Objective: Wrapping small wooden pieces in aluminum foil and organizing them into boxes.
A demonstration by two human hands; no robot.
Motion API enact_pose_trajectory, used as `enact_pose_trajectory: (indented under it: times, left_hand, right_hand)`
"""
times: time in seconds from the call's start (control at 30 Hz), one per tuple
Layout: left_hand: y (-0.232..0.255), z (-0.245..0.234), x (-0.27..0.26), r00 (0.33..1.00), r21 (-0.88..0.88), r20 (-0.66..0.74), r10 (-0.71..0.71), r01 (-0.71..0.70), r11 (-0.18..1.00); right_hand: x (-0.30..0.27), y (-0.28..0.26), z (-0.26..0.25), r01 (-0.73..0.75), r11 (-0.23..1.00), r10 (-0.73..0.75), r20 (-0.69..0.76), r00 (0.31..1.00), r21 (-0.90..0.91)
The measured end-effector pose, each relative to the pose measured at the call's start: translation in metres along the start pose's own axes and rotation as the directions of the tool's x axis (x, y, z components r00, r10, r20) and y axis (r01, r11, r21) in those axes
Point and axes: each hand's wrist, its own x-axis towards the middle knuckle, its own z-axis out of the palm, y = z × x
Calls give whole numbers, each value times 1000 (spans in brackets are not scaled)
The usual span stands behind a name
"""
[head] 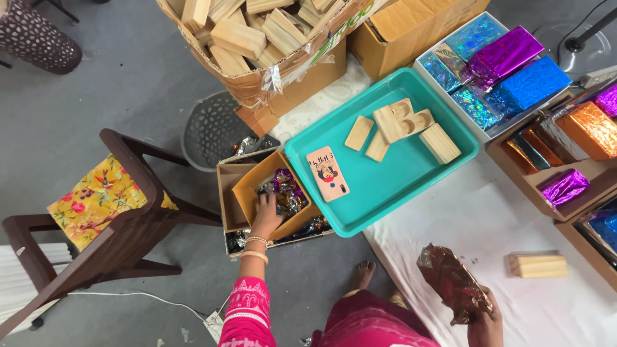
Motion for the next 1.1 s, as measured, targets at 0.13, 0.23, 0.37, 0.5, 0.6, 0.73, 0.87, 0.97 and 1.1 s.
enact_pose_trajectory:
  times: [0.13,0.23,0.37,0.5,0.6,0.73,0.87,0.97,1.1]
  left_hand:
    - [-6,-7,-1,991,87,-114,74,-64,994]
    - [-38,24,25,997,-28,53,63,-61,998]
    - [-61,51,39,943,-247,256,-211,275,929]
    - [-26,18,18,907,-323,310,-283,381,867]
    - [-7,-14,1,980,191,151,-127,97,977]
    - [59,-50,-49,936,348,-193,294,-215,913]
    - [161,-33,-100,844,24,-171,508,-512,859]
    - [257,28,-139,473,-80,-102,875,-881,467]
    - [392,63,-213,93,-101,45,995,-990,97]
  right_hand:
    - [-7,-19,18,-25,1000,24,-4,1000,-19]
    - [-15,-31,27,-27,1000,27,-10,1000,-13]
    - [-32,-45,36,-14,993,13,-7,1000,-121]
    - [-56,-95,75,-51,987,31,-136,990,-152]
    - [-62,-111,73,-38,994,21,-159,987,-104]
    - [-62,-118,63,-12,1000,7,-243,970,-21]
    - [-61,-109,39,-20,1000,14,-329,944,-14]
    - [-67,-129,39,-69,997,78,-365,928,38]
    - [-75,-131,31,-21,997,50,-408,911,74]
